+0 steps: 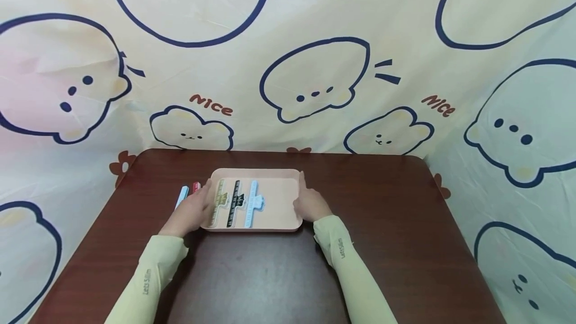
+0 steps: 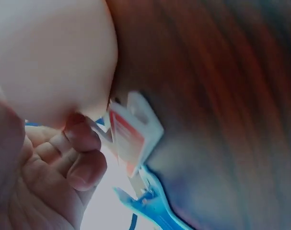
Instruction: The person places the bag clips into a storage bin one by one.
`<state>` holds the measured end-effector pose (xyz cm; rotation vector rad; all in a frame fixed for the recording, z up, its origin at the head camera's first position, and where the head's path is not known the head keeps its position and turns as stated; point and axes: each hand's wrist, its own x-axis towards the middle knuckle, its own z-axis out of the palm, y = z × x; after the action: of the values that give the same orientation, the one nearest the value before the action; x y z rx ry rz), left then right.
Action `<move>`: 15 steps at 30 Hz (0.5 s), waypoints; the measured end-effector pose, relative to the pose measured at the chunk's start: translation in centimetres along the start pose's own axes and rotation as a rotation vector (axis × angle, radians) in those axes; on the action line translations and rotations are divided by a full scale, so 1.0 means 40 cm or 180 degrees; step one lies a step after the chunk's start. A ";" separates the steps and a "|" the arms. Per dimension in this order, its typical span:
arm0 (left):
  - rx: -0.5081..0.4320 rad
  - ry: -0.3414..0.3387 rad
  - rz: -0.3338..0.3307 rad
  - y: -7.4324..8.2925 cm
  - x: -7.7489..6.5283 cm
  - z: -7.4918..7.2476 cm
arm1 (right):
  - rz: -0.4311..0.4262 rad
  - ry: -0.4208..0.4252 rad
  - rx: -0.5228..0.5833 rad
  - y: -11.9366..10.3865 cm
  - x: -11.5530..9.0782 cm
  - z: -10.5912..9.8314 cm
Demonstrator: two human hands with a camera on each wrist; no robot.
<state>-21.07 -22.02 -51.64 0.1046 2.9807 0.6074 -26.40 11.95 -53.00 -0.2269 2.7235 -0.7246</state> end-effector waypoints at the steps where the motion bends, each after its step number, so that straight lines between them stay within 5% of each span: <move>1: -0.0068 0.0006 -0.0015 -0.003 -0.002 -0.005 | 0.0009 0.0001 0.0023 -0.001 -0.001 0.000; 4: -0.0207 0.0112 -0.0029 -0.015 -0.011 -0.023 | 0.0044 -0.0025 0.0060 -0.002 -0.003 0.001; 9: -0.0018 0.0425 0.0228 -0.051 -0.022 -0.052 | 0.0108 -0.0049 0.0065 -0.005 -0.006 0.004; 15: 0.0131 0.0160 0.0384 -0.084 -0.023 -0.073 | 0.0065 0.0003 0.0078 -0.006 -0.009 -0.003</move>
<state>-20.62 -26.30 -50.21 0.2781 3.0537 0.5695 -26.08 11.88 -52.68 -0.1928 2.7122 -0.7521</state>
